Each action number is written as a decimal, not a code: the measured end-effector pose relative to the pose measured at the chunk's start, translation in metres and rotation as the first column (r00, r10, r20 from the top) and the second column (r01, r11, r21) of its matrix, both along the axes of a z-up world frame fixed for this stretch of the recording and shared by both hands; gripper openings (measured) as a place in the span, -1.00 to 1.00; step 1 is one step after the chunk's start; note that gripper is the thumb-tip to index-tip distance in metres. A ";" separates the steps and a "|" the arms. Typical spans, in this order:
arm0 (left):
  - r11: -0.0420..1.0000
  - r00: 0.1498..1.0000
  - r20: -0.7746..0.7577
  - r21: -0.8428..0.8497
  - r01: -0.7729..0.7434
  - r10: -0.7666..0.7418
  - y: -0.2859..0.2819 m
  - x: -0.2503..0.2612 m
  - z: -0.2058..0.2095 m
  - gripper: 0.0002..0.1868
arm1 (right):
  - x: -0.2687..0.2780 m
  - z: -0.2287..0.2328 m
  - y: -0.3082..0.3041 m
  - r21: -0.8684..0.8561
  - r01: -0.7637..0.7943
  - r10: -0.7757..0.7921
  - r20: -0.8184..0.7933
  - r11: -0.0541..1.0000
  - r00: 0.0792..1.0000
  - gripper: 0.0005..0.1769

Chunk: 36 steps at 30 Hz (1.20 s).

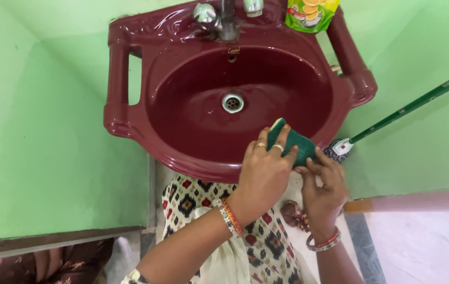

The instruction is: The person scrubs a maroon bathroom sink using a green sponge under running water. They clean the faucet, basin, and surrounding surfaces, then rinse the sponge and continue scrubbing the sink interior.

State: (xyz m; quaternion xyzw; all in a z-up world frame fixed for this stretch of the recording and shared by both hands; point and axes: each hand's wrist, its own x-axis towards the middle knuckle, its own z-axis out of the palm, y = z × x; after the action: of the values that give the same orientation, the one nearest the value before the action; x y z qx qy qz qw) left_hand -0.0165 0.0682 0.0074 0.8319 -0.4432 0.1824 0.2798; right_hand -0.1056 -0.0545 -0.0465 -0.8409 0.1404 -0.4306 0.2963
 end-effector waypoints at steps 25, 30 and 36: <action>0.976 0.965 -0.148 0.033 -0.214 0.216 -0.180 0.064 -0.019 -0.86 | 0.067 -0.022 -0.168 0.066 -0.009 0.016 -0.103 0.998 0.995 -0.92; 0.982 0.972 -0.139 0.005 -0.191 0.190 -0.139 0.045 -0.013 -0.86 | 0.044 -0.024 -0.135 0.087 -0.060 0.066 -0.069 0.994 0.995 -0.91; 0.996 0.990 -0.118 -0.012 -0.084 0.082 -0.066 0.017 -0.005 -0.81 | 0.008 -0.015 -0.057 -0.171 0.008 -0.020 -0.069 0.985 0.997 -0.83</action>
State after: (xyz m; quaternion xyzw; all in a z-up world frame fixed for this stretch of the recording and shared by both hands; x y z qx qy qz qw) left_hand 0.0008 0.0023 0.0027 0.8565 -0.3895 0.1484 0.3044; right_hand -0.0981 -0.1118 -0.0610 -0.8767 0.1194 -0.4134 0.2152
